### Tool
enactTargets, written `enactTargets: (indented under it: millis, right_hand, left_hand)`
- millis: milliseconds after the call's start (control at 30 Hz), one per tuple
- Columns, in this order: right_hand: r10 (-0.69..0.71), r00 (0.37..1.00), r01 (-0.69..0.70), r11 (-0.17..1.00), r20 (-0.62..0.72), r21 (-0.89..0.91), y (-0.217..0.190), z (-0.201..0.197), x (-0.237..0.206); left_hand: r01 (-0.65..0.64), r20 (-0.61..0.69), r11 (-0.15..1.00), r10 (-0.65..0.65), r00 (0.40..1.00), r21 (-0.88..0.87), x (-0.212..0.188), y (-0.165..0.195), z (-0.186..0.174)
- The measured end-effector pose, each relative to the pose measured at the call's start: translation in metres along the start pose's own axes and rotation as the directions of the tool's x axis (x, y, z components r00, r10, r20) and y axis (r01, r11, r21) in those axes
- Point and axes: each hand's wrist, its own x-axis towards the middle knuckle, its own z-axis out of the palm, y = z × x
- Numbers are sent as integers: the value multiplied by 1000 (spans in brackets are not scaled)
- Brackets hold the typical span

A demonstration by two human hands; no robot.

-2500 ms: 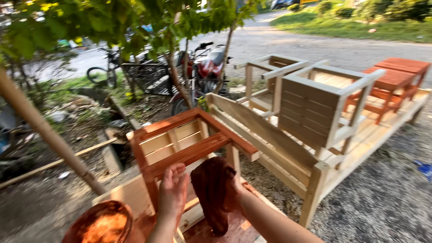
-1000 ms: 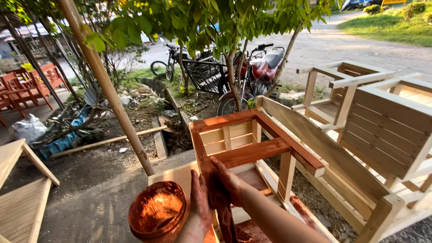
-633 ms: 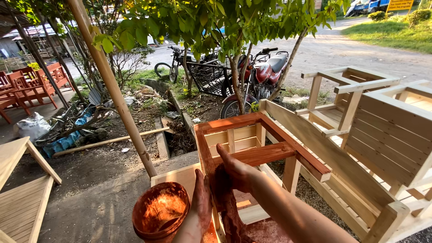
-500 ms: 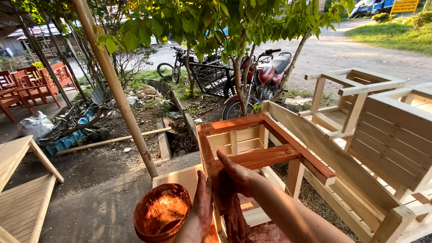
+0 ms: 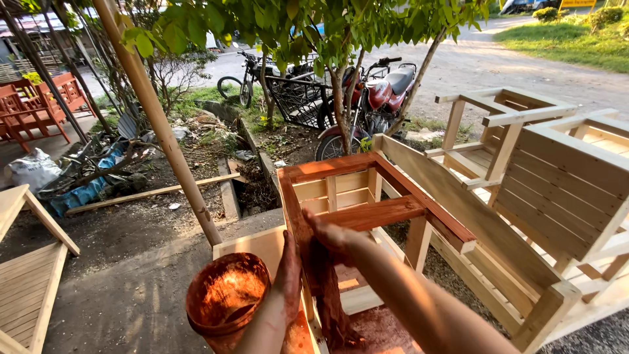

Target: The person applies reddish-brown stain to a wooden chair frame using a cloth. They repeatedly dip the cloth into a container of stain and wipe the frame's surfaces, covering the top and side rails.

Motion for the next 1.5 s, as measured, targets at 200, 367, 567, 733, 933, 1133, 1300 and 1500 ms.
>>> enactTargets:
  millis: [200,367,567,733,933,1133,1300,1500]
  right_hand:
    - [-151,964,-1,823,220,568,30,25,6]
    - [-182,964,54,846,192,530,40,27,-24]
    - [-283,923,147,886,262,440,68,21,-74]
    - [-309,895,85,827,323,556,66,24,-60]
    - [-303,953,220,750,28,623,58,40,-31]
    - [-403,914,298,750,51,590,72,51,-38]
    - [-358,933,356,932,-20,-67,96,33,-75]
    - [-511,838,543,813,189,-210,82,36,-124]
  left_hand:
    - [28,-61,999,-29,998,-17,6,-11,-1]
    - [-6,-43,992,1,999,-128,10,-21,0]
    - [-103,-139,976,77,987,-194,11,-27,13]
    - [-26,-151,969,-12,988,-245,5,-24,16]
    - [-125,-102,912,92,991,-391,7,-29,13]
    - [-88,-216,947,20,976,-310,11,-33,10]
    - [-139,-202,943,79,976,-302,11,-29,13]
    - [-89,-211,963,35,977,-254,4,-21,10]
